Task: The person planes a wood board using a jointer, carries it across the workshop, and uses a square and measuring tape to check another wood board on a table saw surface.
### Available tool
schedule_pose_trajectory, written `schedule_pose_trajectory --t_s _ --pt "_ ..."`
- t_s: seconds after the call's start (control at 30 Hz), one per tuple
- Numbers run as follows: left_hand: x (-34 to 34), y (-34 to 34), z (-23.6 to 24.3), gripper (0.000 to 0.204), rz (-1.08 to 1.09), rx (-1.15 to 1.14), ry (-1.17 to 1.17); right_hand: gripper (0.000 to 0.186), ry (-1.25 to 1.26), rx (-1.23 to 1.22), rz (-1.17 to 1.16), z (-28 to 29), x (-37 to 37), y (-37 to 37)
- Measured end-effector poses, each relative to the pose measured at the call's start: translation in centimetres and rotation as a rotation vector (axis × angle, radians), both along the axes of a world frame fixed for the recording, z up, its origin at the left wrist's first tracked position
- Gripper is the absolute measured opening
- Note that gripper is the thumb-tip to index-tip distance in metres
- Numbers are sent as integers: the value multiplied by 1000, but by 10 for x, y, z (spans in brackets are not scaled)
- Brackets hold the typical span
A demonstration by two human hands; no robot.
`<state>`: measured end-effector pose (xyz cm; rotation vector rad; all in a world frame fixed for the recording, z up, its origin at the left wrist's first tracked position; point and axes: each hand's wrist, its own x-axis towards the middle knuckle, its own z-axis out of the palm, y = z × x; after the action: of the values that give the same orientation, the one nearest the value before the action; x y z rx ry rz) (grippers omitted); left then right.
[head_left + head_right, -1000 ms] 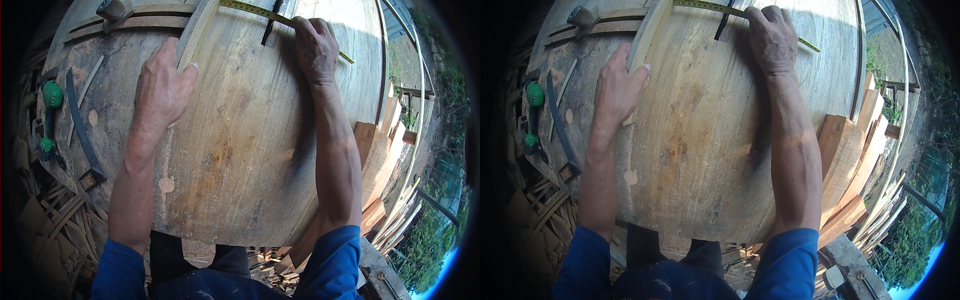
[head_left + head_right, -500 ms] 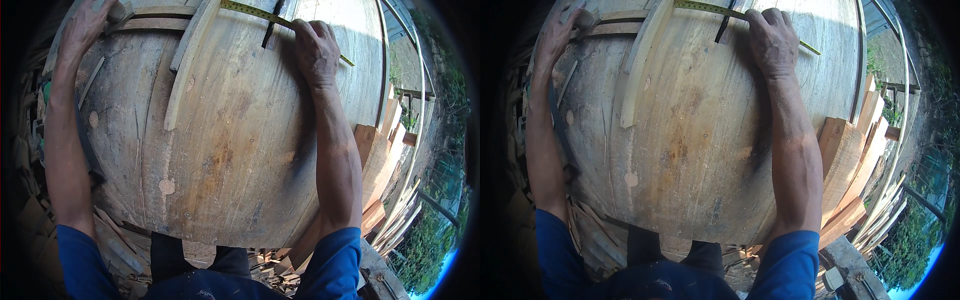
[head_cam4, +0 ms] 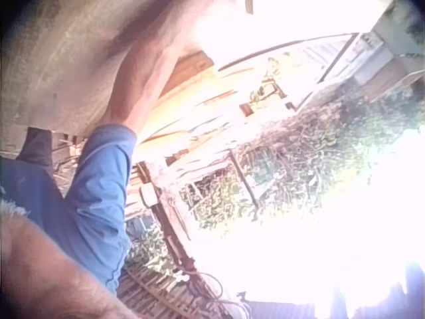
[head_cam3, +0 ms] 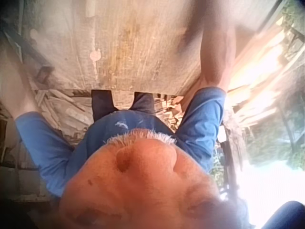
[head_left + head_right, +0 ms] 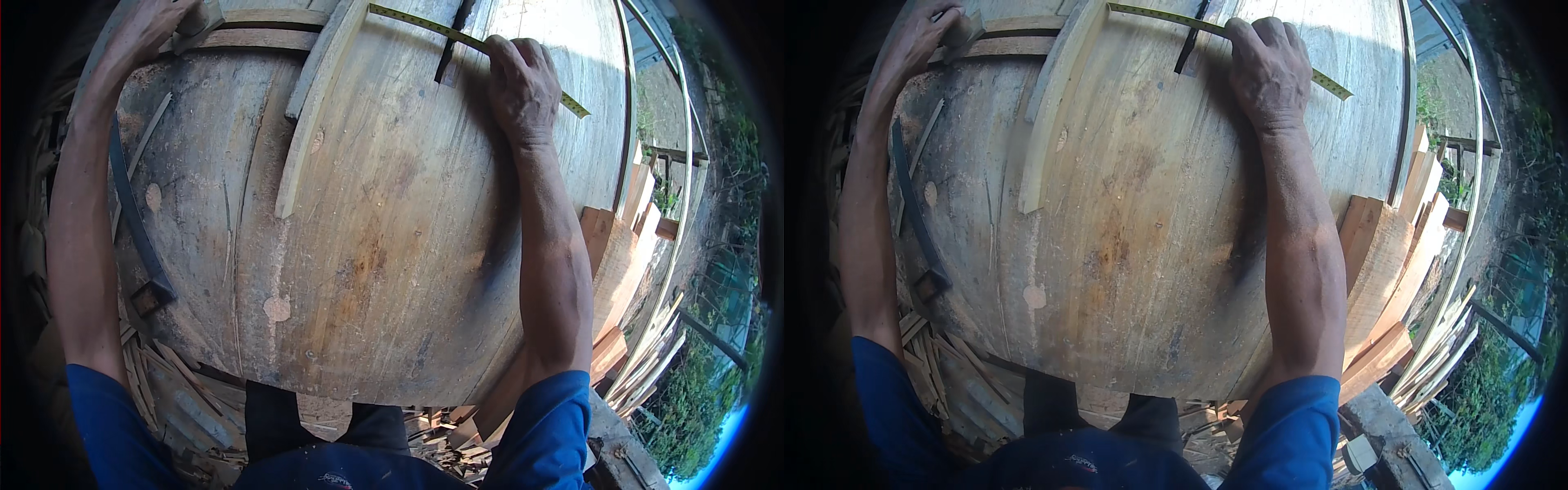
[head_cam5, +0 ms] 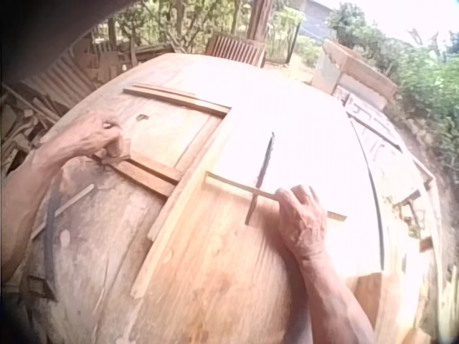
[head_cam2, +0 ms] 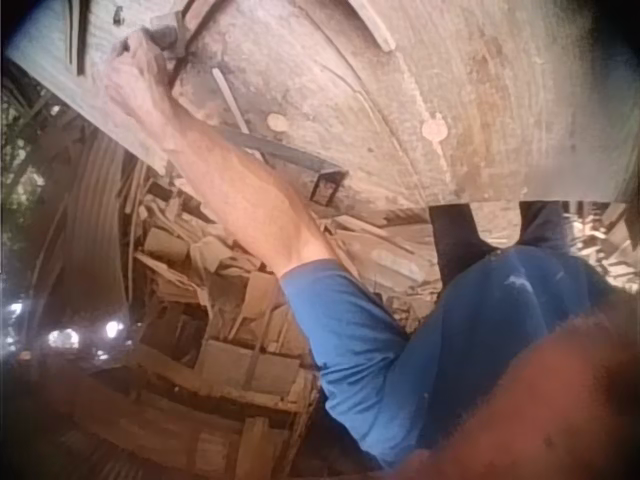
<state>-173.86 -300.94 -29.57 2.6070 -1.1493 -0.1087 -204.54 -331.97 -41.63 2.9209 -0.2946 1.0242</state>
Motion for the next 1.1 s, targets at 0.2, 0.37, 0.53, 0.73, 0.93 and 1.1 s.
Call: schedule_pose_trajectory --t_s 0.2,0.37,0.53,0.73,0.93,1.1 --pt "-23 -7 11 29 136 -30 88 21 4 8 1 -1 0 0" --pt "-3 1 1 29 35 -29 202 19 1 20 1 0 0 0" --pt "-3 3 6 30 36 3 275 17 -10 28 13 1 -1 0" --pt "-13 -4 10 30 115 56 284 16 -30 19 29 -2 -1 -3" --pt "-16 -6 11 30 147 78 289 18 -46 2 40 0 1 -1" --pt "-17 -5 7 31 84 37 280 18 -70 23 70 -1 -1 -4"
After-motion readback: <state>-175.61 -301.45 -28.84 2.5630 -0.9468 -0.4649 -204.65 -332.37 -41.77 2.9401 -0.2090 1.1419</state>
